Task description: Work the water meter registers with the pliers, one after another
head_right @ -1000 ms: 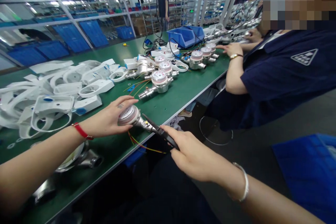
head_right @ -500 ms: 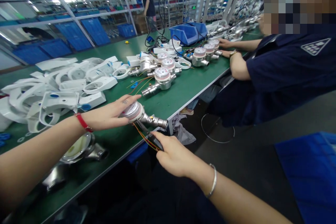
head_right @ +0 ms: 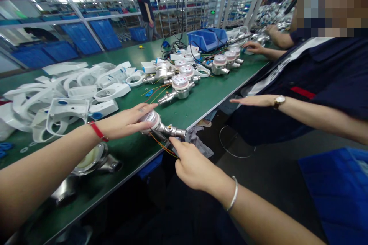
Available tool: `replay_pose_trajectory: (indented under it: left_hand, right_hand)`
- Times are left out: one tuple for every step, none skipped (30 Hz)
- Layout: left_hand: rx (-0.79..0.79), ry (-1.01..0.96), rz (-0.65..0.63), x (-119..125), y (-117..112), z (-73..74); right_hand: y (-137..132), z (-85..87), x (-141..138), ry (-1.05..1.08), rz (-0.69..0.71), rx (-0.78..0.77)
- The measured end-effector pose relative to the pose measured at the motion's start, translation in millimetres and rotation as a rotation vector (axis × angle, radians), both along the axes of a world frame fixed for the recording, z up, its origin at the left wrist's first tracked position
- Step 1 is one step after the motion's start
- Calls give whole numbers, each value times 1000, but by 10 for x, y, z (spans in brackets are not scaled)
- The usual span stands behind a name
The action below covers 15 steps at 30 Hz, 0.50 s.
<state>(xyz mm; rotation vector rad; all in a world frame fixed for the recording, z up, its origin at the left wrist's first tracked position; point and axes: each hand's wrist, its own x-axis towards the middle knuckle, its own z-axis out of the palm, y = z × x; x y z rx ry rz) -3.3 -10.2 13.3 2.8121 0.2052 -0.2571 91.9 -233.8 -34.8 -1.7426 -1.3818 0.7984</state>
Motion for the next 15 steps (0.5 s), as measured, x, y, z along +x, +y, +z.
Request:
replay_pose_trajectory:
  left_hand:
    - [3,-7,0,-10,0,-11]
    - [5,-15,1,-20,0,-23]
    - [9,-25,3,-31,-1,-35]
    - [17,-39,6,-41,1,-47]
    - [24,-57,9,-50,4,-56]
    - [30,-76,6,-56,11,-63]
    - [31,-95,-9,-59,20,-67]
    - [29,-112,-33,-59,31,-68]
    - [21,-128,-61,-56,42,-69]
    - [6,-143,-84,-50,51,-70]
    - [-11,-159,-93,-41,56,-74]
    - [-23,-179,-84,-29,56,-83]
    - [-30,-202,-61,-14,51,-96]
    - [-30,-229,-29,1,41,-115]
    - [-23,-257,0,17,27,-137]
  right_hand:
    - [9,-18,-7,93,-10,-20]
    - [18,-41,-10,256,-8,-58]
    - [25,-68,-8,473,7,-106]
    - [32,-97,1,712,28,-152]
    - [39,-128,17,940,54,-186]
    - [46,-157,41,1129,84,-206]
    - [53,-183,72,1265,119,-213]
    - [60,-204,106,1352,161,-218]
    - [68,-218,141,1411,196,-223]
    - [75,-225,173,1452,229,-235]
    - [80,-225,198,1472,252,-247]
    - [78,-220,215,1463,255,-251]
    - [66,-209,221,1419,235,-251]
    - [41,-197,215,1330,192,-248]
    - [-1,-183,199,1189,136,-239]
